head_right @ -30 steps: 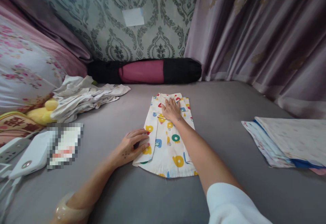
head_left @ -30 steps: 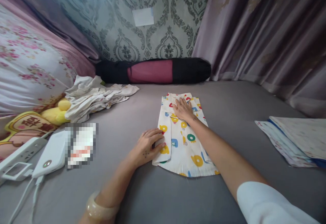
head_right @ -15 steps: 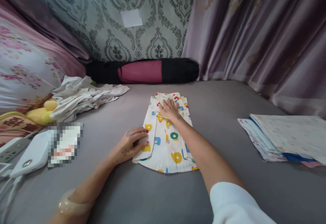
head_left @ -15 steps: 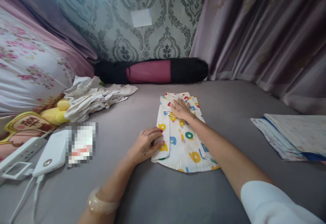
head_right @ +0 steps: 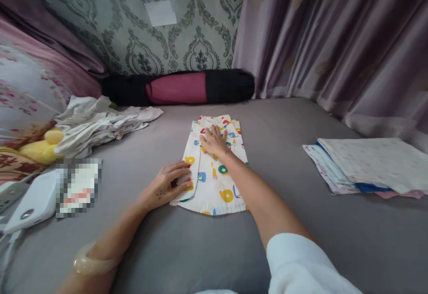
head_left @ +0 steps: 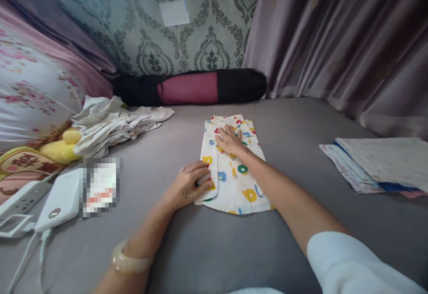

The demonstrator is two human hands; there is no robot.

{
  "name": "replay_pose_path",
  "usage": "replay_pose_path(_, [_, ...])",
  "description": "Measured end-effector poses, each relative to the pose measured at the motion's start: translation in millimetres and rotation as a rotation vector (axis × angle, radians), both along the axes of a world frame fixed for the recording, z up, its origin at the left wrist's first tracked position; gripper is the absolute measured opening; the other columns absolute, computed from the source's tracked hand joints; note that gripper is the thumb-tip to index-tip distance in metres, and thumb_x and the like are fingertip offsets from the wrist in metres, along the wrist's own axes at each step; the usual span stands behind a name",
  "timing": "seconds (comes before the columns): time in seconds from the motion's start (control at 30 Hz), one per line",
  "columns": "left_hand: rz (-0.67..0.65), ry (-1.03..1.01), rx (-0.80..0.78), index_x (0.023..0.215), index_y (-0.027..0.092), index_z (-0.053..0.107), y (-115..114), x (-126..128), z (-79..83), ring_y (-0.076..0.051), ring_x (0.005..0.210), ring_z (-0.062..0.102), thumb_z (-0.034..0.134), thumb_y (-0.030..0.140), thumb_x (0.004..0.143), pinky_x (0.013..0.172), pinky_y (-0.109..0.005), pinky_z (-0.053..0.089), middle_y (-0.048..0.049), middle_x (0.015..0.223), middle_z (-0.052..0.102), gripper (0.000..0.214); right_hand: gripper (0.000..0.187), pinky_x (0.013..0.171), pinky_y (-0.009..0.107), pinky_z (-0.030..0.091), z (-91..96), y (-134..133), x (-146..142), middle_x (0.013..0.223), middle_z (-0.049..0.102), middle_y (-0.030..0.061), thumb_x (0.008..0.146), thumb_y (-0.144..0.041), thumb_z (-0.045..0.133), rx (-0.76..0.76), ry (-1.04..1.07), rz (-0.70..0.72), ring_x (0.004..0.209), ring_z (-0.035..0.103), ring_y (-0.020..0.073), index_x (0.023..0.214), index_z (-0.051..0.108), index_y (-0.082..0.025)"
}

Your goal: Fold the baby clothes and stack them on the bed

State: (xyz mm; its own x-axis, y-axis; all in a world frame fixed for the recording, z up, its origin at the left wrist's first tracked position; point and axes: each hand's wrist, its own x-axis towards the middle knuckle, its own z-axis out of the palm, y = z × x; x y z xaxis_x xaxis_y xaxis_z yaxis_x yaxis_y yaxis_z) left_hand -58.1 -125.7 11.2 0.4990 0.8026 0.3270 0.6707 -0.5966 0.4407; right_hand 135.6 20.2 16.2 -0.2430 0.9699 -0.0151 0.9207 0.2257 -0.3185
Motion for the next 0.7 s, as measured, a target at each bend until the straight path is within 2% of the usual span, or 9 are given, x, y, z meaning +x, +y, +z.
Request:
replay_pose_path(0.07, [-0.003,0.008,0.011,0.115,0.02,0.064,-0.2,-0.4,-1.1,-0.026,0.126,0.054,0.057,0.043,0.091,0.105,-0.045,0.045,-0.0133,0.131,0.062,0.034,0.063,0.119,0.054,0.007,8.0,-4.8,9.9,0.163,0.01,0.0089,0.099,-0.048,0.014,-0.064,0.062,0.012,0.15,0.005,0.0235,0.154,0.024,-0.018])
replay_pose_path(0.17, [-0.015,0.034,0.027,0.116,0.019,0.063,-1.5,-0.3,-1.5,-0.027,0.126,0.054,0.057,0.043,0.091,0.104,-0.045,0.044,-0.0142,0.131,0.061,0.035,0.065,0.12,0.052,0.006,14.8,-21.6,35.4,0.163,0.011,0.0092,0.099,-0.048,0.011,-0.027,0.097,0.033,0.15,0.005,0.0229,0.155,0.021,-0.016])
replay_pose_path(0.3, [-0.019,0.066,0.021,0.121,0.017,0.061,-4.4,1.2,1.1,-0.027,0.129,0.051,0.055,0.042,0.093,0.107,-0.046,0.042,-0.0153,0.134,0.059,0.038,0.065,0.12,0.053,0.006,13.4,-57.5,76.7,0.161,0.016,0.0123,0.099,-0.047,0.014,0.026,0.002,0.052,0.149,0.01,0.0244,0.154,0.023,-0.012])
replay_pose_path(0.4, [-0.007,0.09,-0.015,0.126,0.017,0.059,-6.9,2.9,3.6,-0.028,0.133,0.048,0.053,0.043,0.093,0.109,-0.048,0.039,-0.0158,0.139,0.055,0.042,0.065,0.119,0.054,0.01,7.4,-84.9,96.8,0.16,0.019,0.0128,0.099,-0.046,0.014,0.056,-0.09,0.074,0.148,0.015,0.0256,0.153,0.023,-0.011])
replay_pose_path(0.53, [-0.011,0.146,-0.076,0.132,0.016,0.054,-9.6,5.4,6.2,-0.028,0.137,0.043,0.05,0.046,0.094,0.113,-0.052,0.033,-0.0167,0.145,0.049,0.049,0.065,0.119,0.053,0.013,-3.4,-109.0,102.0,0.16,0.021,0.0137,0.1,-0.044,0.016,0.118,-0.158,0.104,0.148,0.018,0.0255,0.153,0.023,-0.007])
replay_pose_path(0.7, [-0.013,0.172,-0.108,0.135,0.016,0.052,-10.8,6.7,6.3,-0.028,0.138,0.041,0.049,0.047,0.095,0.114,-0.052,0.031,-0.0164,0.147,0.047,0.05,0.064,0.119,0.051,0.015,-12.6,-112.1,99.2,0.159,0.023,0.0142,0.1,-0.043,0.019,0.169,-0.183,0.09,0.147,0.02,0.0249,0.152,0.025,-0.006])
